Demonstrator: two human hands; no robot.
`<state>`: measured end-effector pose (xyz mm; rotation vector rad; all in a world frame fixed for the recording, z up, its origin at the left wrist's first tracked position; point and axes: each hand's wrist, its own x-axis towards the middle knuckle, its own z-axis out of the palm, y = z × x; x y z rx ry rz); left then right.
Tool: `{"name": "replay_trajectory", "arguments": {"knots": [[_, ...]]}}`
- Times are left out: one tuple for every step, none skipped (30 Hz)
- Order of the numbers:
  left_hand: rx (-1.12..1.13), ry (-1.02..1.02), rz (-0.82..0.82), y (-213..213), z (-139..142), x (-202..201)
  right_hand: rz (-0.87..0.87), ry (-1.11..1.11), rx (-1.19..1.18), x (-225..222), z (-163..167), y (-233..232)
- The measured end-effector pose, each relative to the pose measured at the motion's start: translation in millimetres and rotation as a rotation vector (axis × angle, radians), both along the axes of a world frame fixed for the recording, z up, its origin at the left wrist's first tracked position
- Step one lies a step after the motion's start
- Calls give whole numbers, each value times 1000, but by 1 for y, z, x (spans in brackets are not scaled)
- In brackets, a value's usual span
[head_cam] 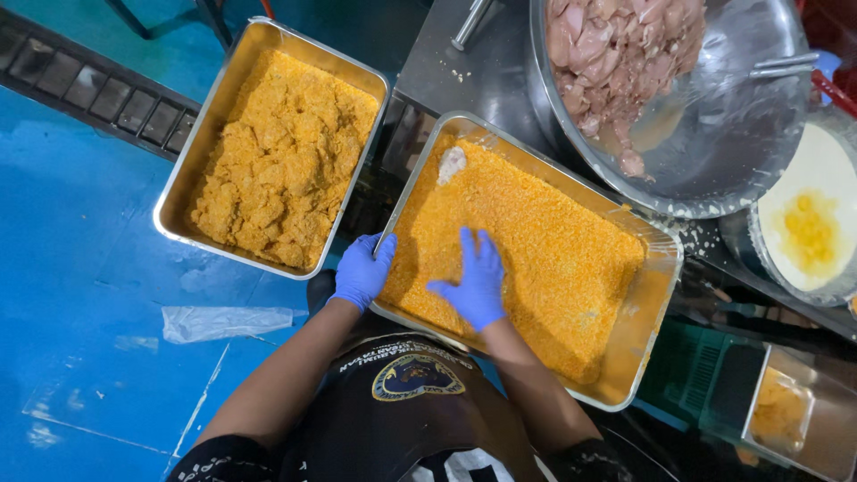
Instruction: The person, wearing blue gloves, presses raw chicken pieces into a tray of orange breading to coat them and places the coated pieces onto a separate tray of finished breaded chicken. A coworker beside them dips chicken pieces in egg wash and hands them over for coating.
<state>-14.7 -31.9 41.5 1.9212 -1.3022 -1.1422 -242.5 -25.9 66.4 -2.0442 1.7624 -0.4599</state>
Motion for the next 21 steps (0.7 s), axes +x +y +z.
{"name": "replay_trajectory", "arguments": {"knots": [[10, 3, 5, 0, 0, 0, 31, 149, -6, 13, 6, 0], [20, 6, 11, 0, -1, 0, 63, 298, -13, 21, 10, -2], [11, 2, 1, 0, -1, 0, 63, 347, -56, 26, 12, -4], [-1, -3, -6, 0, -2, -1, 65, 394, -102, 28, 11, -6], [-13, -8, -11, -1, -2, -1, 69, 442, -148, 28, 7, -9], [1, -9, -8, -1, -1, -1, 68, 422, -136, 25, 1, -11], [17, -9, -6, -1, -1, -1, 67, 404, -122, 21, -6, -13], [31, -8, -3, -1, 1, -1, 68, 387, -109, 16, -15, -15], [16, -11, -1, -1, 2, 0, 95, 387, -139, 11, -24, -16], [2, -13, 1, -1, 4, 0, 123, 388, -169, 6, -33, -17], [-12, -16, 4, -1, 6, 0, 152, 389, -198, 1, -40, -19], [24, 2, 4, -1, 9, 0, 119, 332, -176, -5, -45, -22], [58, 20, 4, -1, 11, 0, 87, 274, -155, -12, -47, -26], [90, 37, 4, -1, 13, 1, 54, 215, -136, -19, -48, -32], [113, 60, 8, -1, 15, 1, -80, 44, 79, -27, -45, -38], [138, 85, 12, -1, 16, 1, -215, -124, 296, -37, -40, -45], [162, 110, 17, -1, 17, 1, -346, -293, 512, -45, -34, -54], [114, 79, 8, -1, 18, 1, -301, -378, 520, -53, -26, -61], [69, 47, -3, -1, 18, 1, -259, -464, 529, -60, -16, -67], [20, 13, -13, -2, 17, 1, -214, -551, 536, -63, -7, -72], [23, 19, -9, -2, 17, 1, -207, -579, 531, -65, 2, -76]]}}
